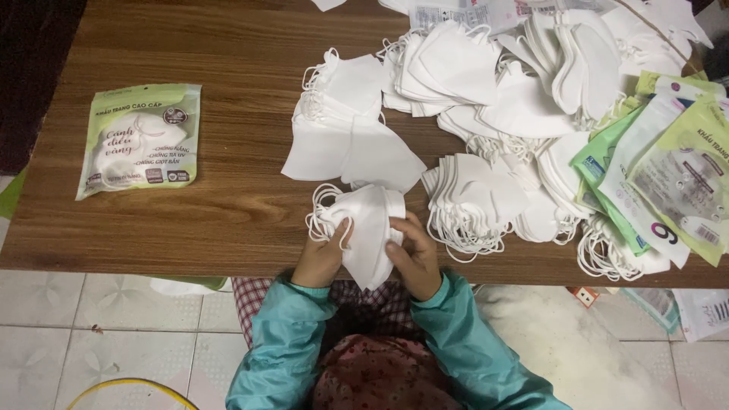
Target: Manually picking up individual face masks, inspecting them, and placing them into plastic packaging bags.
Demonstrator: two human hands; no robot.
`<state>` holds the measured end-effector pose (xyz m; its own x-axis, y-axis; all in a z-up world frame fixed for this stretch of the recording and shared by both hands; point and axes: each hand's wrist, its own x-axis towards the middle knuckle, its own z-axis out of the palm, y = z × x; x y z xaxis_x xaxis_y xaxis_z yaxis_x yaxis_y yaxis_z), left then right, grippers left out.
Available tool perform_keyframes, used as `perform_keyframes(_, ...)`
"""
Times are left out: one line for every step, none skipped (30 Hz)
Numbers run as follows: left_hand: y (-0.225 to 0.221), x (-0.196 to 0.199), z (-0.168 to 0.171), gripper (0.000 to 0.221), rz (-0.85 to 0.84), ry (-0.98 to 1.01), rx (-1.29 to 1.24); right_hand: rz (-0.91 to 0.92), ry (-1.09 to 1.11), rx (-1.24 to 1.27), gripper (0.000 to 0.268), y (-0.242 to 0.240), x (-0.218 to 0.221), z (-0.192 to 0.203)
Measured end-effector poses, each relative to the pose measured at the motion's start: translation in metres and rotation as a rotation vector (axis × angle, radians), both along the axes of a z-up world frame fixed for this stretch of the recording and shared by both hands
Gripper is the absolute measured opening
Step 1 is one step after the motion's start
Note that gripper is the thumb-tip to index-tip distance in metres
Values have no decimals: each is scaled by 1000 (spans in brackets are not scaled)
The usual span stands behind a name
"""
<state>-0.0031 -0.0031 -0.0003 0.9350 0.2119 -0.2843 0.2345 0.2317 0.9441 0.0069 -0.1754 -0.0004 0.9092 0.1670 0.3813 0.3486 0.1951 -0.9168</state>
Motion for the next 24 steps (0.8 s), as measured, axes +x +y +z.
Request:
perform_keyframes(1,1,1,38,1,0,0,1,0,0,38,0,0,-1)
perform_keyframes(2,1,2,39,-18,2,17,5,19,27,38,0,-1,-2)
perform_keyframes(3,2,3,40,-37,4,35,9,39,55,38,0,-1,-2)
perform_keyframes(4,2,-2,40,-38,3,35,9,38,55,38,2,-2,6)
perform_keyframes(4,2,-6,40,-48,15,47,37,83,99,51,3,-2,15)
perform_keyframes(4,2,-10,40,-59,27,59,64,127,142,65,5,-3,23)
perform_keyframes(6,0,-3,40,-60,26,59,63,126,142,65,3,-1,16)
perform_keyframes(8,-3,5,40,-86,15,96,106,131,201,78,1,0,10)
perform_keyframes(9,-6,13,40,-112,4,133,149,136,260,92,-1,2,3)
perform_keyframes(13,-9,11,40,-117,-3,135,145,128,261,92,0,1,4)
perform_keyframes(17,-13,9,37,-148,-76,183,134,183,239,96,0,-1,5)
perform_keyframes(21,-17,7,34,-179,-148,230,122,240,217,101,0,-3,5)
perform_keyframes(23,-15,35,34,-184,-154,231,117,234,219,101,0,-1,11)
perform_keyframes(25,-15,62,35,-227,-294,413,131,270,173,95,0,1,17)
perform_keyframes(28,-16,89,35,-268,-435,593,144,307,128,89,0,2,22)
perform_keyframes(29,-18,97,35,-272,-439,594,140,304,129,89,-1,4,26)
perform_keyframes(31,-20,104,44,-329,-478,700,108,291,44,87,-2,7,30)
perform_keyframes(33,-22,111,54,-387,-518,807,74,277,-40,85,-4,10,34)
perform_keyframes(33,-21,108,54,-391,-523,807,69,275,-39,85,-3,10,35)
perform_keyframes(34,-21,106,59,-443,-537,953,9,152,-181,82,-3,9,36)
perform_keyframes(35,-20,103,65,-495,-549,1099,-51,30,-322,78,-2,8,37)
perform_keyframes(34,-19,100,65,-499,-553,1100,-57,29,-320,78,-5,8,30)
perform_keyframes(33,-17,96,67,-509,-532,1080,-93,-31,-393,74,-7,9,23)
perform_keyframes(31,-15,92,70,-518,-511,1058,-128,-91,-468,69,-11,9,16)
